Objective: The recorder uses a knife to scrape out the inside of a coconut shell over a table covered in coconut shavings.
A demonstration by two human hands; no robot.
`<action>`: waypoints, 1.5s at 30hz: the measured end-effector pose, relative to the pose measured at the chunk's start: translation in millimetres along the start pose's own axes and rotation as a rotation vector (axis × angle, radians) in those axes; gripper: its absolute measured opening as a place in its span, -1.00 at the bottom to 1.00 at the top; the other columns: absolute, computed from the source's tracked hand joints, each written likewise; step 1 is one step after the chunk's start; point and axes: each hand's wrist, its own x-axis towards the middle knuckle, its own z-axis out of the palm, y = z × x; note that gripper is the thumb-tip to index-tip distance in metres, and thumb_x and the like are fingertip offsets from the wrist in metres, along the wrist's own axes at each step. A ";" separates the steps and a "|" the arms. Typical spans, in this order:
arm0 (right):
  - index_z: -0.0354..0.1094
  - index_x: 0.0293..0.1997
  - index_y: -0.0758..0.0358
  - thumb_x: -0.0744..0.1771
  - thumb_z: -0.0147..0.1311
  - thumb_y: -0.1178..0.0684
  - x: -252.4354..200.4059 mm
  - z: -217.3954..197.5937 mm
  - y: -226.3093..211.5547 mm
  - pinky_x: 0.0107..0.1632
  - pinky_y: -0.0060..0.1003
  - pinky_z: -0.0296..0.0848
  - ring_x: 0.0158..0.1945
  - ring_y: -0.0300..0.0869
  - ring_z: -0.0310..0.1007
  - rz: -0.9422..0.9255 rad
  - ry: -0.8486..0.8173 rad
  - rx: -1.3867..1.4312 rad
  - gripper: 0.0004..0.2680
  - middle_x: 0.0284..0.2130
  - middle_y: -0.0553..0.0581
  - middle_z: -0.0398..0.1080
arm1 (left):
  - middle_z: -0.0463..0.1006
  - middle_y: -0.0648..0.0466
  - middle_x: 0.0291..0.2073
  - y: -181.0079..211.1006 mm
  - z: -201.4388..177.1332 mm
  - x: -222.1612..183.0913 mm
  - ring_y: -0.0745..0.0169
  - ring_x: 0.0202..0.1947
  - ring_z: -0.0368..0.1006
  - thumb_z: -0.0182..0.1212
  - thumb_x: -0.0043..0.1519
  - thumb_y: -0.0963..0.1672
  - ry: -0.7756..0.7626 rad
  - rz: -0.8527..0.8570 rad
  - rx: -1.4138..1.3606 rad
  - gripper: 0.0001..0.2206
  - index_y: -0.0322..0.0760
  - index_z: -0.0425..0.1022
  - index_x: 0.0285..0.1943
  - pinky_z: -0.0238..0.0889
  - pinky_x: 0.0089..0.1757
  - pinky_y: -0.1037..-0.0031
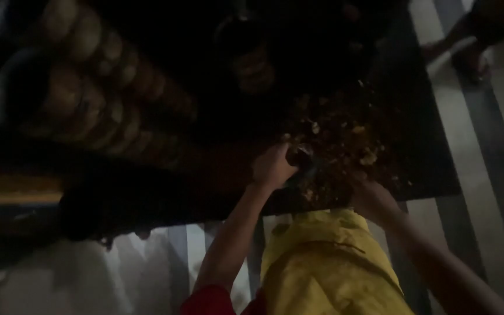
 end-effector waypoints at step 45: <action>0.18 0.43 -0.10 0.44 -0.07 -0.01 -9.8 -19.9 19.2 -0.38 -0.06 0.44 -0.40 -0.02 0.52 0.111 -0.019 0.090 -0.67 -0.32 0.13 0.54 | 0.62 -0.04 0.09 -15.8 -33.9 8.0 -0.01 -0.07 0.64 0.54 0.07 0.16 0.086 -0.092 -0.086 -0.28 -0.15 0.43 0.33 0.58 -0.15 0.22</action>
